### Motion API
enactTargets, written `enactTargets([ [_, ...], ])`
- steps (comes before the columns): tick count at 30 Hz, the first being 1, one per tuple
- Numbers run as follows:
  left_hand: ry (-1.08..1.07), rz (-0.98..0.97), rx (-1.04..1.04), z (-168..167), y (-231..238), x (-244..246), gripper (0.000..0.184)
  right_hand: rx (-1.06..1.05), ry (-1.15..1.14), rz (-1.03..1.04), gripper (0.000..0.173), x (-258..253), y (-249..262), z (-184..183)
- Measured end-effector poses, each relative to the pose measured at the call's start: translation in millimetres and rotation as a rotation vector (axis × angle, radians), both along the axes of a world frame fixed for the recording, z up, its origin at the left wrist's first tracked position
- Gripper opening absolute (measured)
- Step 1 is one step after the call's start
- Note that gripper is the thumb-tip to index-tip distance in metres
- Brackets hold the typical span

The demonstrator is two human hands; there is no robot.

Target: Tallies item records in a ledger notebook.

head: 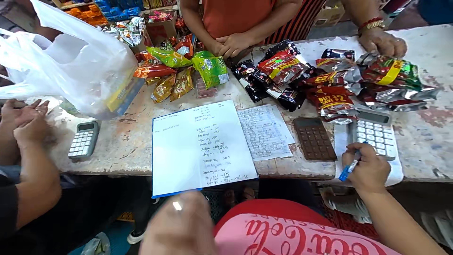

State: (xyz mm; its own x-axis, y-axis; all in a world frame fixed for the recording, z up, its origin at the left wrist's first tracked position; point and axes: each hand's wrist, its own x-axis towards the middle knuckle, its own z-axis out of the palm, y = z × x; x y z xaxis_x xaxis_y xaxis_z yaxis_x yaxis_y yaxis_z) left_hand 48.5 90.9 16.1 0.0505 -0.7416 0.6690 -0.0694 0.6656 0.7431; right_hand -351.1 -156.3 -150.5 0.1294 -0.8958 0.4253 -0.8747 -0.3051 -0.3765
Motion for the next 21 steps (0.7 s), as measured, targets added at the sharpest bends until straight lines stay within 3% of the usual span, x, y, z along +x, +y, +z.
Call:
enactTargets([
  [2,-0.152,0.452,0.128,-35.9,-6.3,33.3,0.044,0.009,-0.002,0.001,0.030,-0.8,1.5,1.0],
  [4,-0.228,0.774,0.350,-74.6,-7.6,65.0,0.031,0.008,-0.004,0.002,0.029,-0.6,1.6,2.7],
  [7,-0.209,1.006,0.587,-114.3,2.9,87.6,0.028,0.038,-0.008,0.003,0.028,4.0,1.8,6.2],
  [9,-0.261,1.019,0.609,-127.9,4.6,84.8,0.029,0.085,-0.017,-0.009,0.027,4.9,2.8,10.4],
  [12,-0.531,0.923,0.567,-134.1,-8.7,64.2,0.033,0.189,-0.110,-0.032,0.028,6.9,1.5,18.5],
  [15,-0.755,0.818,0.450,-135.8,-35.0,38.8,0.035,0.170,-0.155,0.124,0.028,23.0,-2.8,25.9],
  [18,-0.827,0.792,0.394,-139.7,-61.9,21.5,0.038,0.185,-0.086,0.317,0.034,45.9,-11.7,26.0],
  [21,-0.842,0.743,0.441,-138.3,-76.4,11.4,0.039,0.186,-0.023,0.380,0.038,61.0,-16.2,14.9],
])
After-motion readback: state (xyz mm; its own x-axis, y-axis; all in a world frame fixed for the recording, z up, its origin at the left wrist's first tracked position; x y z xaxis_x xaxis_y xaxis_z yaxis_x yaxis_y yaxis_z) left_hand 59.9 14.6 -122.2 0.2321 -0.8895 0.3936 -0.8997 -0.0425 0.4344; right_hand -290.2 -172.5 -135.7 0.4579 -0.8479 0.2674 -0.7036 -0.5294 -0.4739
